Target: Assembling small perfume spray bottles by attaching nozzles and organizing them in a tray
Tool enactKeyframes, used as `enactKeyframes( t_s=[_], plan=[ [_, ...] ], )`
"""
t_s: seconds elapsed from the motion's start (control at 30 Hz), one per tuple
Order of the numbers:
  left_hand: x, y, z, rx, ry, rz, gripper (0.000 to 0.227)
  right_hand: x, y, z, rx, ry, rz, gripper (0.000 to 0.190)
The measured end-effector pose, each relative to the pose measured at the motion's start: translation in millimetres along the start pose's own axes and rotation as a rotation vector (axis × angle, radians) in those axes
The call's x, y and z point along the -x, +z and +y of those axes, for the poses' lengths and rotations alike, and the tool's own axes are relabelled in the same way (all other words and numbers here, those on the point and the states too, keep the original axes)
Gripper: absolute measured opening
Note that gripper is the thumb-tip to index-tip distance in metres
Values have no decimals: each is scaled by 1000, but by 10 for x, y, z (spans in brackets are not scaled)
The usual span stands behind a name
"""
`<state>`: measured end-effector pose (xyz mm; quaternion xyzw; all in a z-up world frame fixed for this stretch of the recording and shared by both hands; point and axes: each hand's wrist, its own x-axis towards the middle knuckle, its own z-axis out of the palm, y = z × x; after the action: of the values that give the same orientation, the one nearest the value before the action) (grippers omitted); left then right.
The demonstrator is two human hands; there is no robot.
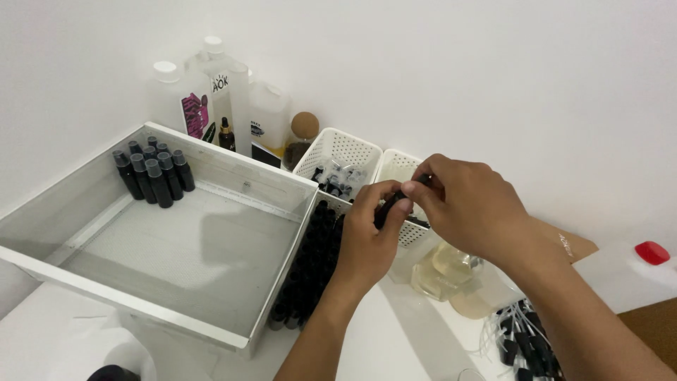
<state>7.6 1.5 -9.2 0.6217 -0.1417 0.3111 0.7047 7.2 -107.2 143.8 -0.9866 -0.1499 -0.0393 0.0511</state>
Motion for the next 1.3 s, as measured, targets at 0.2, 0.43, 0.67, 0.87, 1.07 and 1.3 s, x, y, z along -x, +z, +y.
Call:
enactKeyframes(
  t_s=[0.2,0.43,0.67,0.87,1.07,1.3],
  plan=[
    [24,-18,45,725,-250,-221,28,207,16,-130,-673,-166,-68,37],
    [-27,-97,183,538,-175,-298,21,35,306,119,-943,-242,-55,32],
    [85,216,-21,42,-139,85,26,-129,708,315,-289,-363,421,29],
    [110,242,58,-240,9,216,27,-102,790,312,-303,-422,547,21],
    [8,107,360,-173,-105,115,34,175,696,111,-649,-247,390,38],
    [-45,-53,367,-27,-153,-195,53,327,1002,340,-1088,-98,215,47]
  ],
)
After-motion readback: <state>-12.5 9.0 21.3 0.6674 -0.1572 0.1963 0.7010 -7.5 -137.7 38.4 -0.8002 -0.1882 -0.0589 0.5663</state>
